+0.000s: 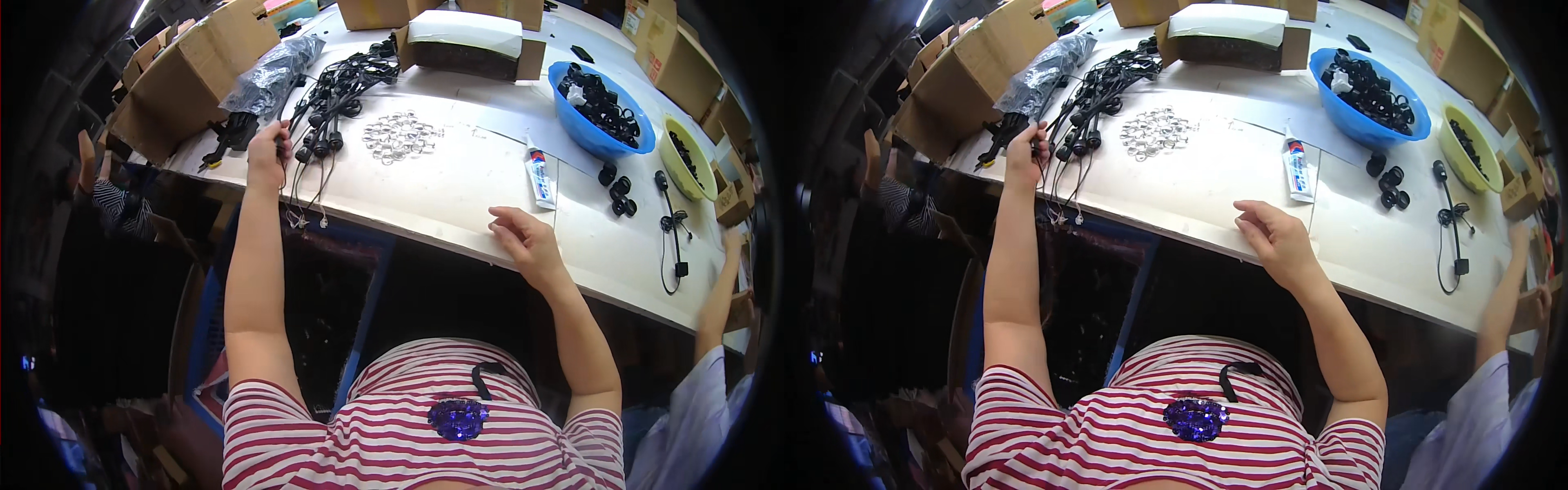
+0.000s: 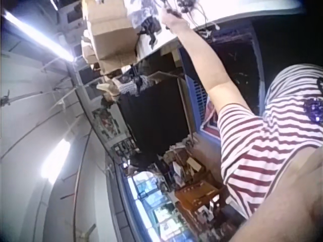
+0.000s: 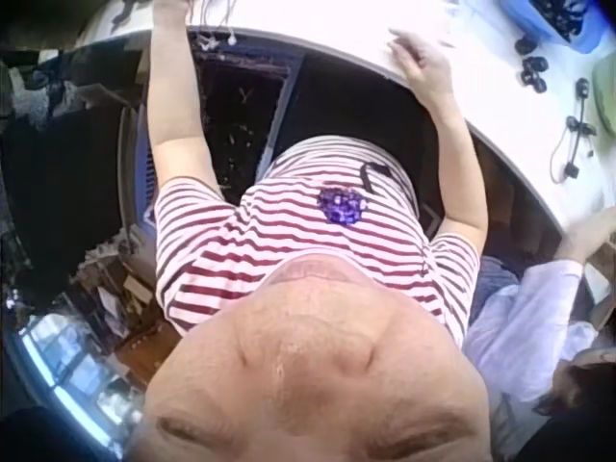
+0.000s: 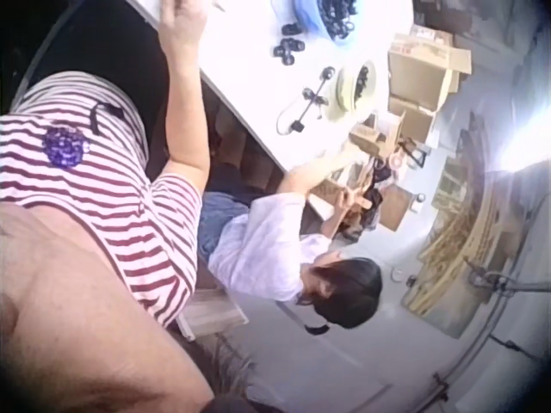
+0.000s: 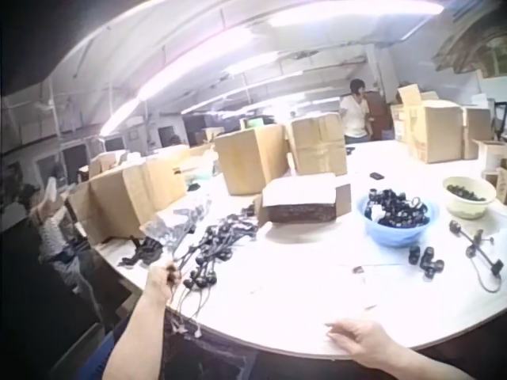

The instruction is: The person assembles small black electronic devices at a workbench. They pick up a device, apply glue from a tube into its opening, insert a small white component, and close the casing. The person repeats this process for multiple units, placing finished devices into a blue bowl.

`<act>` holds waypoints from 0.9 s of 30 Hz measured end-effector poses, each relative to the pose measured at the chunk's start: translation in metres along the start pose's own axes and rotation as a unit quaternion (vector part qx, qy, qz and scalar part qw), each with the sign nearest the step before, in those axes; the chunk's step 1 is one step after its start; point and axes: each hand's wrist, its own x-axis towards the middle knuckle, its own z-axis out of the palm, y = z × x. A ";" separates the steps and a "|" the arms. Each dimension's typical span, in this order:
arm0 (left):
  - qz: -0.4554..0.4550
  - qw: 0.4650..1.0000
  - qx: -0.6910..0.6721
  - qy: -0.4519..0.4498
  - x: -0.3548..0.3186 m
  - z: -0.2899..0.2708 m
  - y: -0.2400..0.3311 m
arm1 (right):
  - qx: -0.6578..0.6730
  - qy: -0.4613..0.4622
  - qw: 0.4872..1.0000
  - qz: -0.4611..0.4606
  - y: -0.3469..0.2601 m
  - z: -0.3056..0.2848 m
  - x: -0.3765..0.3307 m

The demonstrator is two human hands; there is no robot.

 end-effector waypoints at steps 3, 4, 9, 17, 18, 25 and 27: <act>0.013 1.000 -0.012 0.016 -0.006 -0.015 0.006 | 0.005 0.001 1.000 0.000 -0.001 0.001 0.000; 0.027 0.999 0.022 0.009 -0.009 -0.017 0.005 | 0.007 0.002 1.000 0.000 -0.001 0.001 0.000; 0.047 0.969 0.241 0.001 -0.019 -0.012 -0.010 | 0.009 0.008 1.000 -0.005 0.003 0.004 -0.001; 0.229 0.689 0.673 0.142 0.025 -0.036 -0.013 | 0.003 0.012 1.000 -0.006 0.003 0.007 0.002; 0.197 0.667 0.704 0.146 0.034 -0.043 -0.013 | -0.002 0.015 1.000 -0.017 0.003 0.007 0.002; 0.057 0.648 0.752 0.106 0.083 -0.073 -0.021 | -0.005 0.007 1.000 -0.004 0.002 0.005 0.002; 0.089 0.666 0.734 0.097 0.089 -0.076 -0.018 | -0.010 0.009 1.000 -0.013 0.003 0.005 0.002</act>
